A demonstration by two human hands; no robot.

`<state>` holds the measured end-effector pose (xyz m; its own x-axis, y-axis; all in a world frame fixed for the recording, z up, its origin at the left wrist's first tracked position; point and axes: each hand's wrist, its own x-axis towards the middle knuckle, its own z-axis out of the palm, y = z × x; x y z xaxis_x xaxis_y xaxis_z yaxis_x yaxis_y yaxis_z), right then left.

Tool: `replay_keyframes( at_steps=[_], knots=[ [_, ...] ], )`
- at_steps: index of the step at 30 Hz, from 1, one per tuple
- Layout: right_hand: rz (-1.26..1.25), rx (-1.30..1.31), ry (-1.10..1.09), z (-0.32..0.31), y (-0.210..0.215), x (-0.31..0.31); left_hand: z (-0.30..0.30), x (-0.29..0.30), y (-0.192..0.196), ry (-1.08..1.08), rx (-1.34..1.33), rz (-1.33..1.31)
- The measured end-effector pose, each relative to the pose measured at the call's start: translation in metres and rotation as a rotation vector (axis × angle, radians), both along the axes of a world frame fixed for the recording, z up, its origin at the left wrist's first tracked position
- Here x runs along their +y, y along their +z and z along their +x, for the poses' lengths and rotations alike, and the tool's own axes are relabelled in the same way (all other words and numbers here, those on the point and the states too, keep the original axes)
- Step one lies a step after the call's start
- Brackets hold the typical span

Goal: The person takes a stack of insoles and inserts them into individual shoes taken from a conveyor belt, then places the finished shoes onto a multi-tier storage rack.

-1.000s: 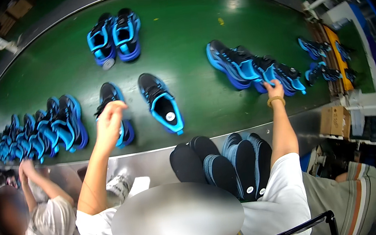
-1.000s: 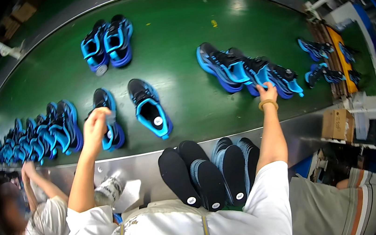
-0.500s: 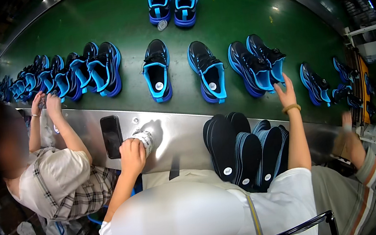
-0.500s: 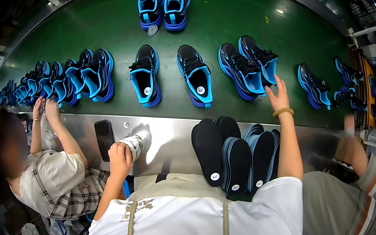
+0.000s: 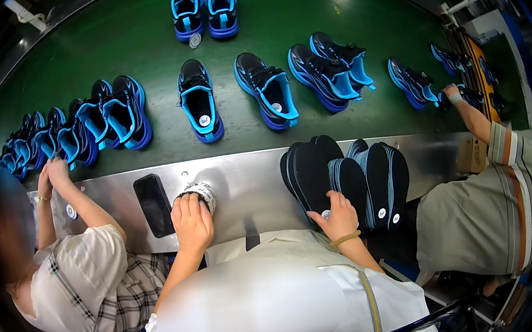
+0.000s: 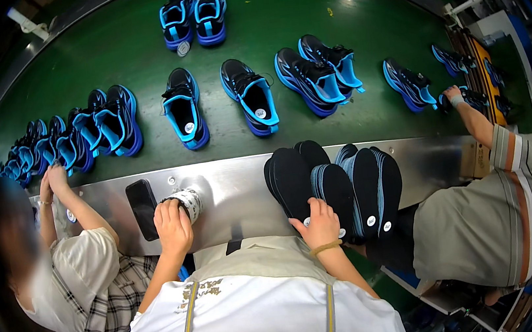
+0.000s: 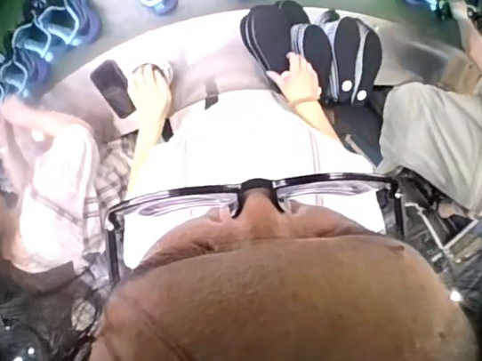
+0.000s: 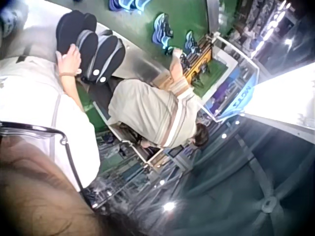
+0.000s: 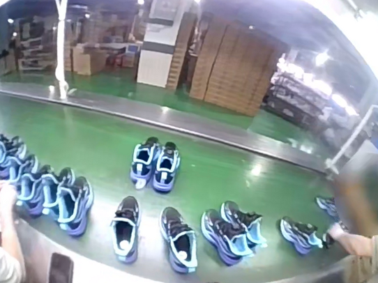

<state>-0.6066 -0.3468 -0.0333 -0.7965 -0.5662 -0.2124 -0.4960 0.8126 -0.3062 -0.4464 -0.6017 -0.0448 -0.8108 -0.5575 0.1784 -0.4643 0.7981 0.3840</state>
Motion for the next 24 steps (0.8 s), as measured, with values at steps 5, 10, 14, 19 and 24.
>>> replay_keyframes(
  at_steps=[5, 10, 14, 19, 24],
  knots=[
    [-0.113, -0.26, -0.171, -0.002, -0.006, -0.005, -0.004, 0.002, -0.004, 0.039, 0.052, -0.002],
    [-0.289, -0.035, 0.016, -0.01, 0.019, 0.009, -0.011, 0.008, 0.011, 0.074, -0.144, -0.222],
    [-0.348, -0.027, 0.057, -0.042, 0.056, 0.025, -0.027, -0.015, 0.012, 0.148, -0.134, -0.187],
    [-0.429, 0.254, 0.049, -0.125, 0.086, 0.047, -0.11, -0.035, 0.039, -0.062, 0.258, -0.083],
    [-0.495, 0.435, 0.187, -0.209, 0.069, 0.004, -0.289, 0.026, 0.024, -0.336, 0.404, 0.305]
  ],
)
